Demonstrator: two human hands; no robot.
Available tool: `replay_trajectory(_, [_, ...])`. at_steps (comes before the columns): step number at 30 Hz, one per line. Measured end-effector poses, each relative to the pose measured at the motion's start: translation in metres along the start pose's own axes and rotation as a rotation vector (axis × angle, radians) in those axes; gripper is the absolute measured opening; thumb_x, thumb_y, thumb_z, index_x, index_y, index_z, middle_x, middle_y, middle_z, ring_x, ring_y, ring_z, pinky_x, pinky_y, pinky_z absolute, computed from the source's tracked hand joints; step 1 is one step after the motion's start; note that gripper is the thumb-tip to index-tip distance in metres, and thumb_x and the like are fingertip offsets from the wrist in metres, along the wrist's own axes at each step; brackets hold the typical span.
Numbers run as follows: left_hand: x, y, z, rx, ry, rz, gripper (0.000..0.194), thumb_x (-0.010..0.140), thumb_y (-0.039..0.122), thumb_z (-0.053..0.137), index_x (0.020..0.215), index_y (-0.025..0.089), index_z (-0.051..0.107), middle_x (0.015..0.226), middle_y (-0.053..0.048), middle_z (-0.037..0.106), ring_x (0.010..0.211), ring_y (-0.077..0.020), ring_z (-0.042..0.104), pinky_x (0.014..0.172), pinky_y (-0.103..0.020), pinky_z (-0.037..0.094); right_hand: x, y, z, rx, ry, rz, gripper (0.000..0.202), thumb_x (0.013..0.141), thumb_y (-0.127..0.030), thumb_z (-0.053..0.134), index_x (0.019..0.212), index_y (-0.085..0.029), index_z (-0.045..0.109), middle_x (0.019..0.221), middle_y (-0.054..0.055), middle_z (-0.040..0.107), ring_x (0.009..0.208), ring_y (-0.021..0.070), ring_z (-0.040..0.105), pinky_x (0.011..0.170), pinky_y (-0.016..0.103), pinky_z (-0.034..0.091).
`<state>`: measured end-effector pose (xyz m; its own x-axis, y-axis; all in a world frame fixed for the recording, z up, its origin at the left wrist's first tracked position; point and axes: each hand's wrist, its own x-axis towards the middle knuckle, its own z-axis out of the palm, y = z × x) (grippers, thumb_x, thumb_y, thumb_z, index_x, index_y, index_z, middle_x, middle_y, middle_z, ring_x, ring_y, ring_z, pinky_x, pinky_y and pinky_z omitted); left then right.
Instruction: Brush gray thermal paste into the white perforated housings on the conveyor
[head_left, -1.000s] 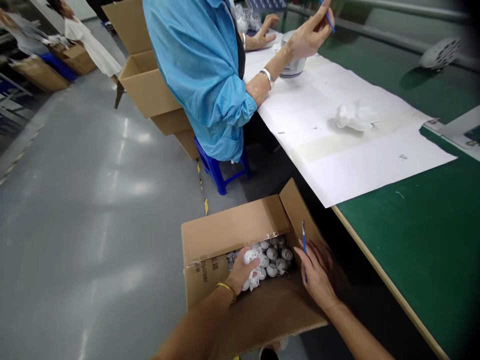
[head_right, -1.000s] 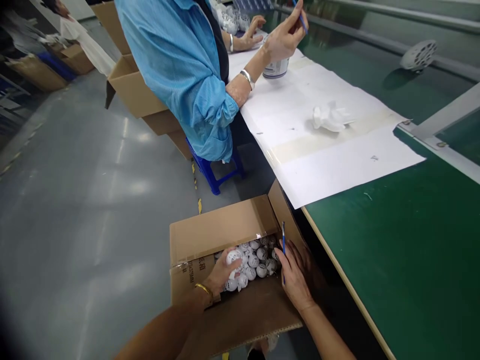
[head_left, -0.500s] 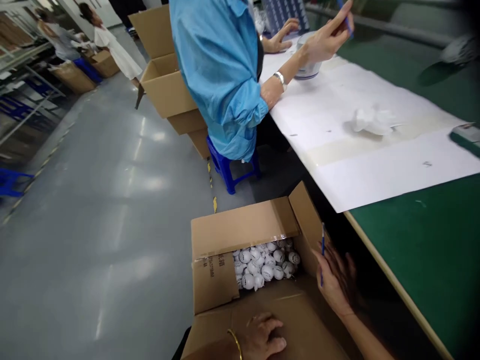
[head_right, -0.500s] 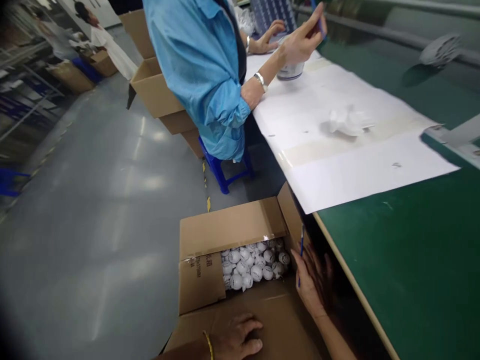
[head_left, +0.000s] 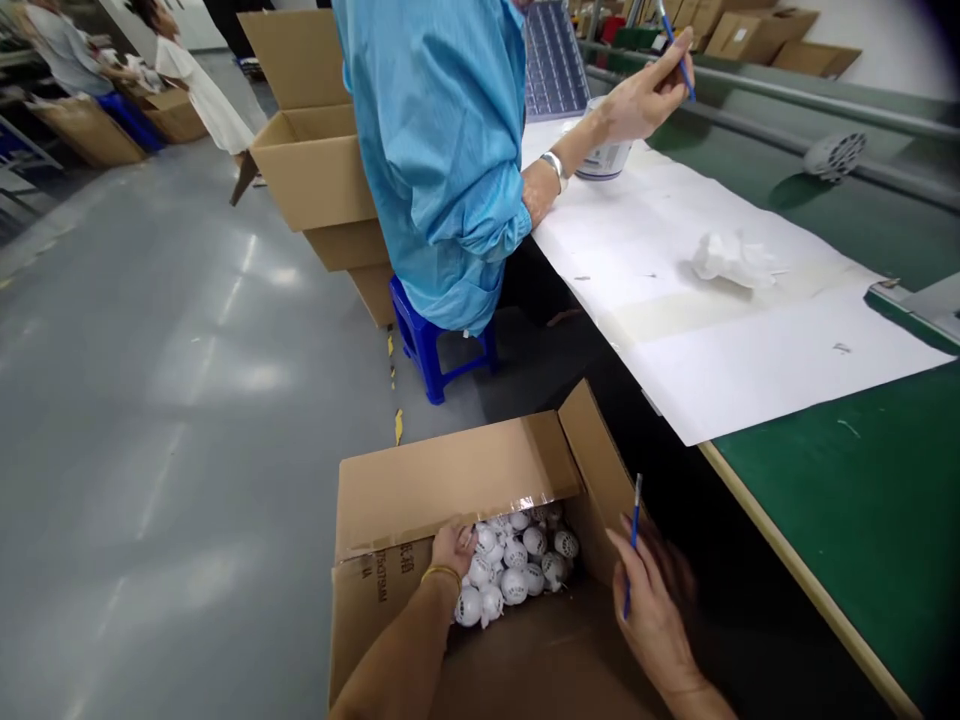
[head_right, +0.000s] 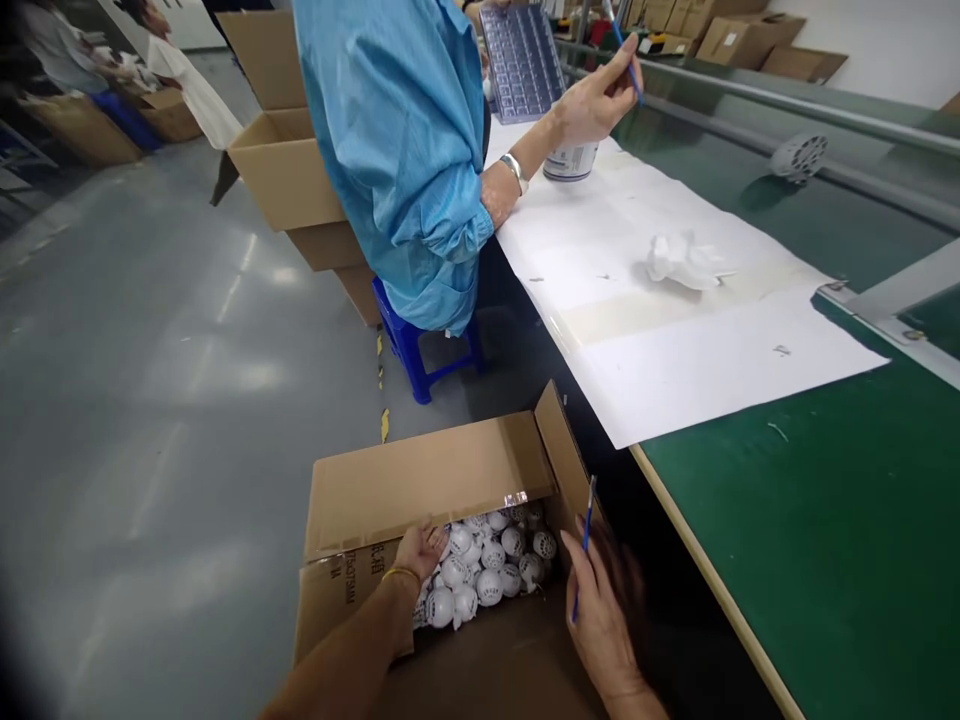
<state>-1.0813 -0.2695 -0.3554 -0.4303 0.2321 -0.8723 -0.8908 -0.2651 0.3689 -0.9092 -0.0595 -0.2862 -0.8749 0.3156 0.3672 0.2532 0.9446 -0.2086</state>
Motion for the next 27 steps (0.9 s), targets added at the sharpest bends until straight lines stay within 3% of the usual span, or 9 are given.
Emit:
replay_trajectory(4, [-0.022, 0.034, 0.01, -0.076, 0.166, 0.122, 0.027, 0.091, 0.027, 0.053, 0.114, 0.014, 0.053, 0.109, -0.008, 0.057, 0.088, -0.017, 0.06, 0.073, -0.033, 0.054, -0.003, -0.003, -0.005, 0.036, 0.028, 0.046, 0.047, 0.086, -0.012, 0.044, 0.132, -0.02, 0.043, 0.133, 0.013, 0.05, 0.125, 0.0316, 0.043, 0.096, 0.049, 0.039])
replay_trajectory(8, [-0.044, 0.105, 0.03, -0.054, 0.113, 0.245, 0.026, 0.089, 0.025, 0.057, 0.111, 0.012, 0.055, 0.107, -0.008, 0.059, 0.088, -0.017, 0.061, 0.073, -0.033, 0.055, -0.011, 0.0, -0.007, 0.076, 0.039, 0.055, 0.048, 0.087, -0.012, 0.043, 0.134, -0.019, 0.04, 0.135, 0.014, 0.047, 0.126, 0.0313, 0.042, 0.096, 0.049, 0.041])
replay_trajectory(13, [-0.03, 0.197, 0.072, 0.024, 0.122, 0.246, 0.032, 0.09, 0.034, 0.054, 0.112, 0.012, 0.054, 0.105, -0.008, 0.06, 0.086, -0.0174, 0.061, 0.073, -0.034, 0.054, -0.021, -0.019, 0.002, 0.133, 0.06, 0.092, 0.052, 0.088, -0.013, 0.041, 0.14, -0.019, 0.034, 0.139, 0.014, 0.043, 0.126, 0.0278, 0.043, 0.097, 0.044, 0.044])
replay_trajectory(17, [-0.015, 0.233, 0.097, 0.081, 0.153, 0.191, 0.032, 0.091, 0.035, 0.053, 0.114, 0.013, 0.053, 0.106, -0.008, 0.059, 0.088, -0.018, 0.06, 0.075, -0.036, 0.053, -0.033, -0.056, 0.017, 0.16, 0.038, 0.063, 0.052, 0.088, -0.014, 0.041, 0.139, -0.022, 0.036, 0.14, 0.011, 0.043, 0.125, 0.0284, 0.045, 0.094, 0.044, 0.046])
replay_trajectory(20, [-0.017, 0.24, 0.1, 0.132, 0.153, 0.164, 0.032, 0.091, 0.036, 0.052, 0.114, 0.013, 0.054, 0.105, -0.008, 0.059, 0.087, -0.0176, 0.06, 0.074, -0.035, 0.053, -0.043, -0.086, 0.027, 0.254, -0.015, 0.033, 0.05, 0.089, -0.013, 0.038, 0.138, -0.021, 0.038, 0.136, 0.01, 0.048, 0.12, 0.0245, 0.05, 0.089, 0.036, 0.051])
replay_trajectory(22, [-0.027, 0.232, 0.091, 0.176, 0.135, 0.131, 0.031, 0.091, 0.036, 0.052, 0.111, 0.013, 0.055, 0.102, -0.008, 0.06, 0.084, -0.0167, 0.061, 0.073, -0.034, 0.053, -0.047, -0.103, 0.024, 0.314, -0.018, 0.033, 0.048, 0.09, -0.012, 0.037, 0.137, -0.021, 0.04, 0.133, 0.009, 0.051, 0.117, 0.0225, 0.054, 0.087, 0.033, 0.052])
replay_trajectory(24, [-0.047, 0.211, 0.076, 0.232, 0.106, 0.087, 0.031, 0.091, 0.037, 0.052, 0.109, 0.012, 0.056, 0.099, -0.007, 0.061, 0.081, -0.016, 0.061, 0.071, -0.033, 0.054, -0.047, -0.115, 0.014, 0.355, 0.002, 0.064, 0.048, 0.089, -0.011, 0.037, 0.136, -0.021, 0.041, 0.133, 0.009, 0.051, 0.117, 0.023, 0.054, 0.086, 0.034, 0.053])
replay_trajectory(27, [-0.091, 0.152, 0.042, 0.31, 0.064, 0.008, 0.028, 0.09, 0.035, 0.055, 0.105, 0.012, 0.058, 0.095, -0.006, 0.062, 0.078, -0.0153, 0.061, 0.068, -0.032, 0.054, -0.041, -0.129, -0.011, 0.371, 0.035, 0.043, 0.051, 0.087, -0.011, 0.039, 0.136, -0.023, 0.04, 0.135, 0.01, 0.049, 0.117, 0.0243, 0.054, 0.083, 0.035, 0.054])
